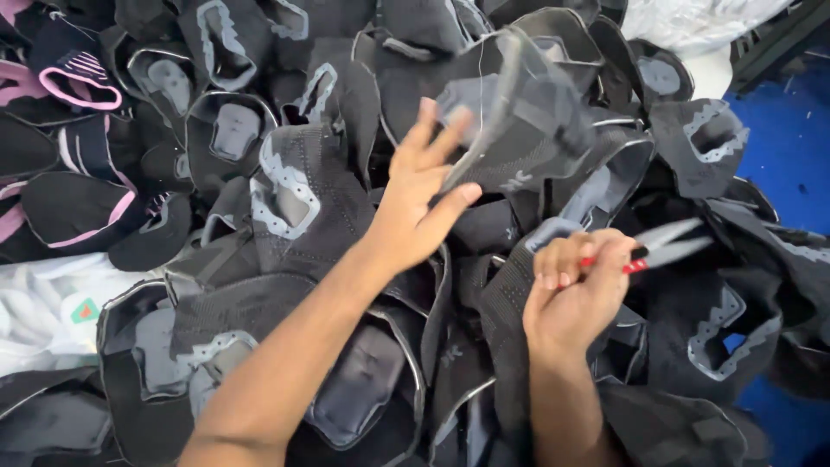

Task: The person trims excess threads and inspects shoe upper components using snips.

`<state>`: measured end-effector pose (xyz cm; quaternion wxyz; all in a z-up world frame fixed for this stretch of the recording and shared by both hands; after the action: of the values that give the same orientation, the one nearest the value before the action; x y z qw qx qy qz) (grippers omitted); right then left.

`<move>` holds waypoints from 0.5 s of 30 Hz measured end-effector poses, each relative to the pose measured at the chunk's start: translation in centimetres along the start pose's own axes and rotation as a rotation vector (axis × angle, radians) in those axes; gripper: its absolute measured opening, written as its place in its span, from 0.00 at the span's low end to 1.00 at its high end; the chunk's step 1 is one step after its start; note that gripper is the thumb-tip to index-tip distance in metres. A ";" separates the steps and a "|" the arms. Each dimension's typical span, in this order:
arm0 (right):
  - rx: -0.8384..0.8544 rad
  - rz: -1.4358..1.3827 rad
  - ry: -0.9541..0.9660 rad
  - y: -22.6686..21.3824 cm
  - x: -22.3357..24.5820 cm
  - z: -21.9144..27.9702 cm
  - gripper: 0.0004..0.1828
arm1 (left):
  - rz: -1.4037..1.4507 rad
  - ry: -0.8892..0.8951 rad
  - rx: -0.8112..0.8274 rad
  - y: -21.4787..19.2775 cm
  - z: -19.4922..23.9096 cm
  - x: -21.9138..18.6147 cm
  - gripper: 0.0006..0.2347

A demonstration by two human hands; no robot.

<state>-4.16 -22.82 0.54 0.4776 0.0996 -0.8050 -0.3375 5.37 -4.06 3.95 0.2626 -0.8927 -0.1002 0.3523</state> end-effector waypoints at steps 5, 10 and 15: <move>-0.035 -0.041 -0.003 3.2 2.3 0.1 0.25 | 0.268 0.321 0.486 -4.4 1.0 -12.9 0.18; 0.015 -0.088 0.153 -2.9 0.0 -0.7 0.26 | 0.683 0.344 0.634 -1.7 6.2 -10.7 0.16; 0.046 -0.141 0.272 -10.8 0.5 -1.1 0.30 | 0.831 0.353 0.588 -2.0 5.9 -9.5 0.13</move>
<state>-5.32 -31.70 -5.67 0.5549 0.2114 -0.7315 -0.3352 -5.62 -3.46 6.88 0.3529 -0.7917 0.4098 0.2842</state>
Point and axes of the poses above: each hand's wrist, its own z-axis away from the middle knuckle, its own y-axis out of the palm, x = y × z, the point moved 2 cm from there along -z, towards the middle knuckle, and after that the axes turned 5 degrees about z, right-handed, at the moved point
